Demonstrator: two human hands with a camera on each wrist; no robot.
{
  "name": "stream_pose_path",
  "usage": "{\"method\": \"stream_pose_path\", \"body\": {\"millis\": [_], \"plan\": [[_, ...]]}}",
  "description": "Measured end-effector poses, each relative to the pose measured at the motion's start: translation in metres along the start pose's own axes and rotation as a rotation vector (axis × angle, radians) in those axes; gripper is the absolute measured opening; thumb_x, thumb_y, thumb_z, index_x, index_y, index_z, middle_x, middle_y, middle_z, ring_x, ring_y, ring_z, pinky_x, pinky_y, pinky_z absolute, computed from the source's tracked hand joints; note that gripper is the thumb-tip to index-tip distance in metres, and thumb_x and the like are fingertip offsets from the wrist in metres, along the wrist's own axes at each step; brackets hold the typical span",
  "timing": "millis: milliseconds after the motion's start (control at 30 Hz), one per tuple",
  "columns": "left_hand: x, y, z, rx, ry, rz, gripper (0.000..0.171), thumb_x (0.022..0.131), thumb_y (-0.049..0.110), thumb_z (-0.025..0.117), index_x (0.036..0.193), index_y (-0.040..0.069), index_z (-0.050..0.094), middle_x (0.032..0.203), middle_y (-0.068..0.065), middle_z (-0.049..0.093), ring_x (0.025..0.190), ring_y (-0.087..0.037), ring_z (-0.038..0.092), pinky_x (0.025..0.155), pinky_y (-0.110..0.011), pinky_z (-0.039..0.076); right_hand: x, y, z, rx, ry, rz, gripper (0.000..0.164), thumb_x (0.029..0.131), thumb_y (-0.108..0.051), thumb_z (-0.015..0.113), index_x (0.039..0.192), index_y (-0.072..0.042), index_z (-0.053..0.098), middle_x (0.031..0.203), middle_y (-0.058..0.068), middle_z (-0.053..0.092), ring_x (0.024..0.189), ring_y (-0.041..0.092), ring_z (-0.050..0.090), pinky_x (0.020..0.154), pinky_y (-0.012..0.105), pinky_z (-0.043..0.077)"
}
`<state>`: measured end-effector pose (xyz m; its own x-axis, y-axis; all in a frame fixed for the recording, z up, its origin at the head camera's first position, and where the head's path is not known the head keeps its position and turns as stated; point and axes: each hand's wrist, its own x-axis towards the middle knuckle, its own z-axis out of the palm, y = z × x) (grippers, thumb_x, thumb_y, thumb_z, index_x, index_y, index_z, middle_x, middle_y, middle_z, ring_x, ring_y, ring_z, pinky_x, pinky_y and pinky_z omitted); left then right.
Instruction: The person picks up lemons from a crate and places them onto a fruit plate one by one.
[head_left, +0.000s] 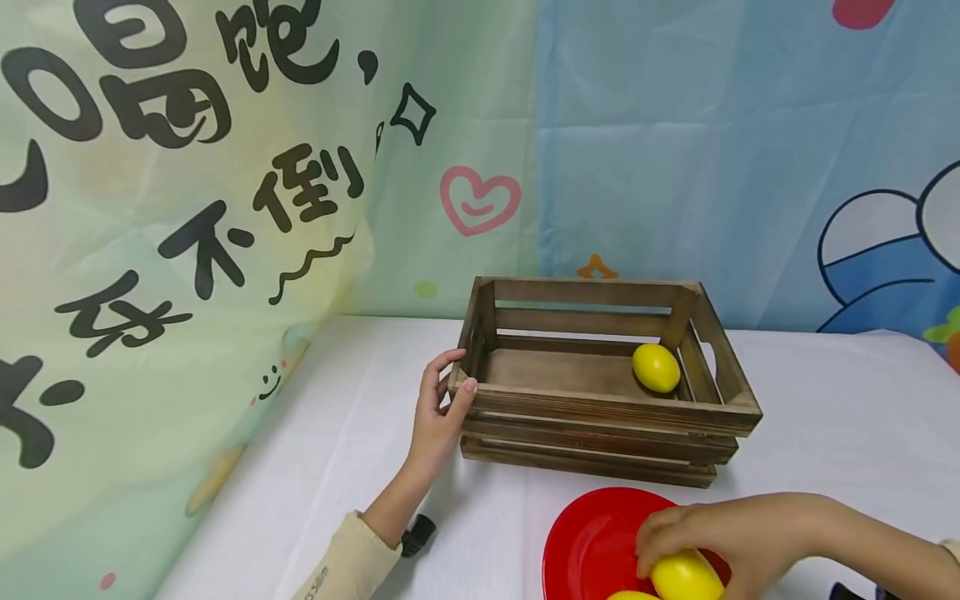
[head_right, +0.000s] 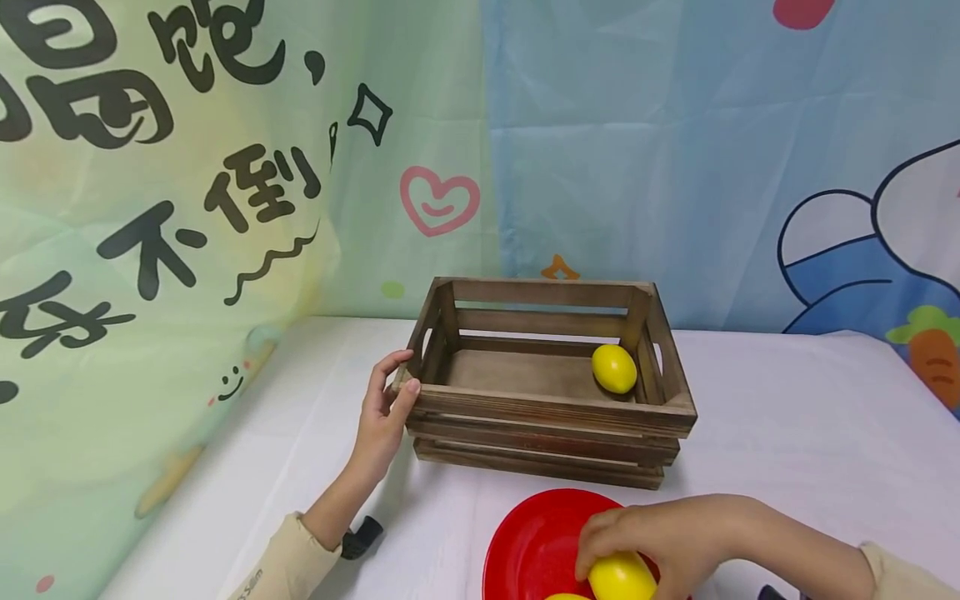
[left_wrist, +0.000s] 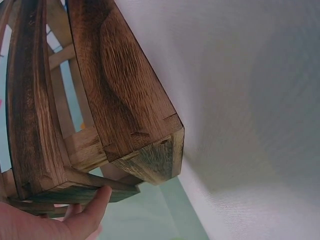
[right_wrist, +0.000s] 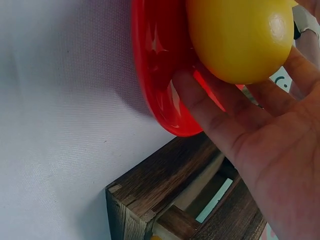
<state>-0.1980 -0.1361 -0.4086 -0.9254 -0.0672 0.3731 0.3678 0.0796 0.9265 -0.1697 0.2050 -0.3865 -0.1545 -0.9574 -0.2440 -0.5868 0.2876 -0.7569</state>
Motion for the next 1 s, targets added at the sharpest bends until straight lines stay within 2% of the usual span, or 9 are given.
{"method": "stream_pose_path", "body": {"millis": [267,367,567,700,800,867,1000], "plan": [[0.001,0.0,0.0,0.008,0.0,-0.001,0.043,0.097,0.017,0.056,0.138,0.015,0.044,0.145,-0.006,0.041,0.106,-0.018,0.055,0.081,-0.032,0.047,-0.001,-0.001,-0.003,0.008,0.015,0.033,0.048,0.086,-0.034,0.073,0.13,-0.025,0.057,0.13,-0.004,0.057,0.112,0.006,0.05,0.078,0.024,0.052],[0.001,0.0,0.0,0.008,-0.002,0.002,0.043,0.097,0.017,0.056,0.138,0.015,0.043,0.145,-0.006,0.04,0.106,-0.018,0.055,0.081,-0.032,0.047,-0.002,-0.005,-0.006,0.014,0.042,0.02,0.046,0.087,-0.034,0.072,0.129,-0.025,0.058,0.129,-0.004,0.058,0.113,0.008,0.05,0.078,0.025,0.052],[0.0,-0.002,0.0,0.006,-0.007,0.004,0.043,0.097,0.016,0.056,0.138,0.014,0.044,0.146,-0.006,0.04,0.106,-0.016,0.055,0.082,-0.032,0.046,-0.012,-0.021,-0.016,-0.018,0.122,-0.101,0.043,0.088,-0.022,0.071,0.128,-0.024,0.058,0.128,-0.001,0.059,0.115,0.011,0.053,0.077,0.027,0.054],[-0.001,-0.002,0.0,0.01,-0.009,0.002,0.042,0.097,0.016,0.056,0.138,0.015,0.044,0.145,-0.006,0.04,0.106,-0.017,0.054,0.082,-0.032,0.046,-0.024,-0.032,-0.028,0.042,0.16,-0.165,0.046,0.085,-0.013,0.072,0.129,-0.022,0.059,0.129,0.001,0.059,0.117,0.014,0.055,0.079,0.031,0.055],[-0.001,-0.002,0.0,0.011,-0.003,0.001,0.042,0.097,0.016,0.056,0.138,0.015,0.044,0.142,-0.007,0.042,0.104,-0.018,0.054,0.081,-0.031,0.046,-0.032,-0.038,-0.04,0.045,0.196,-0.218,0.048,0.083,-0.005,0.071,0.128,-0.019,0.06,0.129,0.002,0.06,0.116,0.015,0.057,0.078,0.032,0.056],[-0.001,-0.001,0.0,0.009,0.003,0.001,0.043,0.097,0.016,0.056,0.138,0.016,0.044,0.141,-0.007,0.043,0.104,-0.017,0.054,0.081,-0.031,0.046,-0.038,-0.042,-0.049,0.019,0.239,-0.223,0.051,0.081,0.0,0.071,0.127,-0.019,0.061,0.128,0.001,0.061,0.114,0.015,0.058,0.079,0.034,0.056],[-0.001,0.0,0.0,0.01,0.002,0.001,0.043,0.097,0.016,0.056,0.138,0.015,0.044,0.141,-0.007,0.043,0.103,-0.015,0.055,0.081,-0.031,0.046,-0.046,-0.044,-0.064,-0.106,0.371,-0.322,0.062,0.07,0.008,0.074,0.127,-0.014,0.061,0.124,0.002,0.064,0.109,0.013,0.06,0.074,0.032,0.056]]}}
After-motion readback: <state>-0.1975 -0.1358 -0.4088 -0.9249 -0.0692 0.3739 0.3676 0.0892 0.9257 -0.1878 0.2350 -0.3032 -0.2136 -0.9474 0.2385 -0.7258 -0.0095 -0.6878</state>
